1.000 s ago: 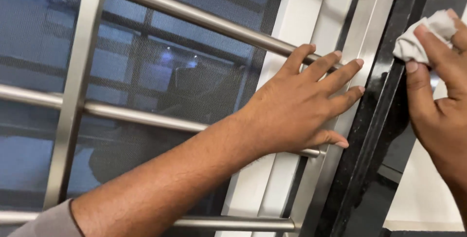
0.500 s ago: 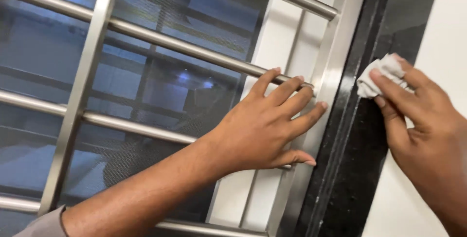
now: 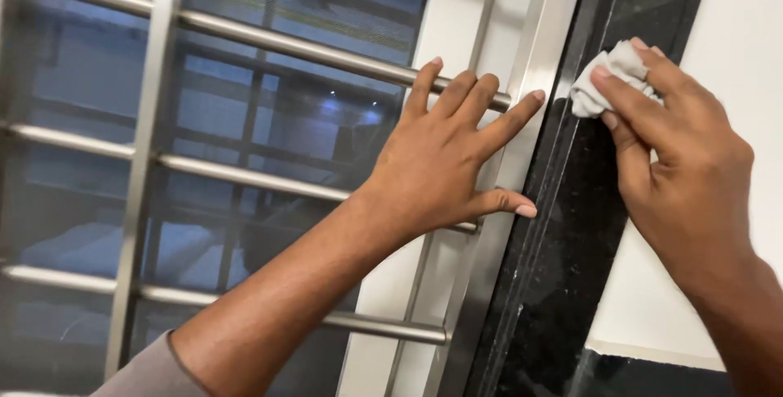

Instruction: The person wipes the horizontal metal bars and the vertical frame of a window grille using a white cloth. They systematically clean the bars from top to bottom and then move to the side frame, ensuring the surfaces are wiped down.

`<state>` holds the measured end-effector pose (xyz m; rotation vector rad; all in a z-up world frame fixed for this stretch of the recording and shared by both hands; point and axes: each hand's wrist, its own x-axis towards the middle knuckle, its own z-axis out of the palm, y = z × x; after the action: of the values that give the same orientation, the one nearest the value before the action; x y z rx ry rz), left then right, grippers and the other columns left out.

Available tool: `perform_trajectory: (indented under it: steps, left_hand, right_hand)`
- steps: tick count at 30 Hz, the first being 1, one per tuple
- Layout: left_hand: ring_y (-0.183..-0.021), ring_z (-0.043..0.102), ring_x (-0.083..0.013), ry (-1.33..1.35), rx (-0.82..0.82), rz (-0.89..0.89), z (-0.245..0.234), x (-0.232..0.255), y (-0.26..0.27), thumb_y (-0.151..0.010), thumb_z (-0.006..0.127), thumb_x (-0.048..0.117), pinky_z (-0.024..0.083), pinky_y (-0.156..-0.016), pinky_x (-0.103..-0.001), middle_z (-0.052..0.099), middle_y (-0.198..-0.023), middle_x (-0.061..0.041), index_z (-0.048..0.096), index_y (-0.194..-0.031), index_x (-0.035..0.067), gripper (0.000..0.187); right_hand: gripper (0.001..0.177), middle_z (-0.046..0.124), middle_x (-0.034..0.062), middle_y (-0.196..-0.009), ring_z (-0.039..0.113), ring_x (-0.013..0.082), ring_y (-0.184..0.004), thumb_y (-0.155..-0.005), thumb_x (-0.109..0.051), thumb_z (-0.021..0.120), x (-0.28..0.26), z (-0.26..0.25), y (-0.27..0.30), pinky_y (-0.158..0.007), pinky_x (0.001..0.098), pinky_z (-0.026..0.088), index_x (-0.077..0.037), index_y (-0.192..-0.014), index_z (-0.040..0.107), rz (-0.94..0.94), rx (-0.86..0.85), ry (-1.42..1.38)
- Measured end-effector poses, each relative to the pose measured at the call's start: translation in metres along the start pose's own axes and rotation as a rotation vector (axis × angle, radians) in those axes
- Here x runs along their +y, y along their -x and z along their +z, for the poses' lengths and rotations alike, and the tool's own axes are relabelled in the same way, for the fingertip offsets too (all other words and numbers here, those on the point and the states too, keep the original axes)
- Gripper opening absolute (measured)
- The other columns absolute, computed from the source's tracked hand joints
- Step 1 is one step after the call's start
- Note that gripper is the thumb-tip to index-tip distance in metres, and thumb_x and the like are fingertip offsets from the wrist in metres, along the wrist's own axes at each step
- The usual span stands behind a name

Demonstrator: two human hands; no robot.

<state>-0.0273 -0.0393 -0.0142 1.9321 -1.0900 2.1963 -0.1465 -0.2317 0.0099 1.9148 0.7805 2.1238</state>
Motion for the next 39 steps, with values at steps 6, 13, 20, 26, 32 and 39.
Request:
perform_trajectory:
  steps: [6, 13, 20, 26, 32, 39]
  left_hand:
    - [-0.141, 0.042, -0.0404, -0.021, -0.001, -0.052, -0.006, 0.011, -0.002, -0.068, 0.039, 0.1, 0.014, -0.122, -0.065, 0.051, -0.143, -0.025, 0.033, -0.157, 0.023, 0.118]
    - [-0.144, 0.04, -0.0411, 0.023, -0.044, -0.082, -0.004, 0.016, -0.006, -0.062, 0.043, 0.1, 0.009, -0.123, -0.065, 0.048, -0.145, -0.023, 0.032, -0.158, 0.025, 0.122]
    - [-0.147, 0.037, -0.0419, 0.064, -0.008, -0.099, -0.005, 0.018, -0.002, -0.069, 0.053, 0.1, 0.006, -0.124, -0.064, 0.046, -0.149, -0.024, 0.032, -0.161, 0.022, 0.122]
    - [-0.146, 0.035, -0.0423, 0.068, -0.055, -0.105, -0.008, 0.021, -0.006, -0.066, 0.052, 0.099, 0.005, -0.123, -0.063, 0.046, -0.148, -0.025, 0.031, -0.16, 0.023, 0.123]
    - [-0.149, 0.035, -0.0396, 0.038, 0.008, -0.089, 0.001, 0.014, 0.001, -0.069, 0.04, 0.103, 0.004, -0.126, -0.061, 0.045, -0.152, -0.023, 0.028, -0.162, 0.026, 0.121]
    - [-0.155, 0.031, -0.0354, 0.068, -0.042, -0.102, 0.002, 0.013, 0.007, -0.072, 0.028, 0.103, 0.0, -0.131, -0.058, 0.043, -0.158, -0.019, 0.023, -0.164, 0.029, 0.118]
  right_hand:
    - [0.032, 0.064, 0.0244, -0.14, 0.056, 0.0376, -0.135, -0.094, 0.002, 0.071, -0.004, 0.01, 0.015, -0.109, 0.0436, 0.054, -0.006, -0.125, 0.074, -0.095, -0.003, 0.229]
    - [0.033, 0.058, 0.0214, -0.142, 0.054, 0.0372, -0.138, -0.1, -0.001, 0.064, -0.002, -0.005, 0.03, -0.108, 0.0418, 0.052, -0.011, -0.131, 0.067, 0.181, 0.002, -0.172]
    - [0.036, 0.057, 0.0226, -0.149, 0.054, 0.0398, -0.141, -0.103, 0.005, 0.07, 0.013, -0.002, 0.049, -0.115, 0.0468, 0.052, -0.005, -0.137, 0.069, -0.015, -0.02, 0.016]
    - [0.032, 0.057, 0.0208, -0.152, 0.052, 0.0376, -0.146, -0.109, 0.003, 0.069, 0.017, 0.0, 0.041, -0.121, 0.0452, 0.051, -0.006, -0.14, 0.069, 0.013, 0.004, -0.022]
    - [0.03, 0.055, 0.025, -0.153, 0.052, 0.0399, -0.146, -0.106, 0.002, 0.067, 0.016, 0.002, 0.041, -0.116, 0.044, 0.052, -0.005, -0.136, 0.069, 0.046, -0.011, -0.094]
    - [0.03, 0.057, 0.0319, -0.14, 0.054, 0.0453, -0.136, -0.101, 0.007, 0.068, -0.008, 0.002, 0.03, -0.106, 0.0464, 0.053, 0.003, -0.13, 0.068, -0.037, 0.035, -0.017]
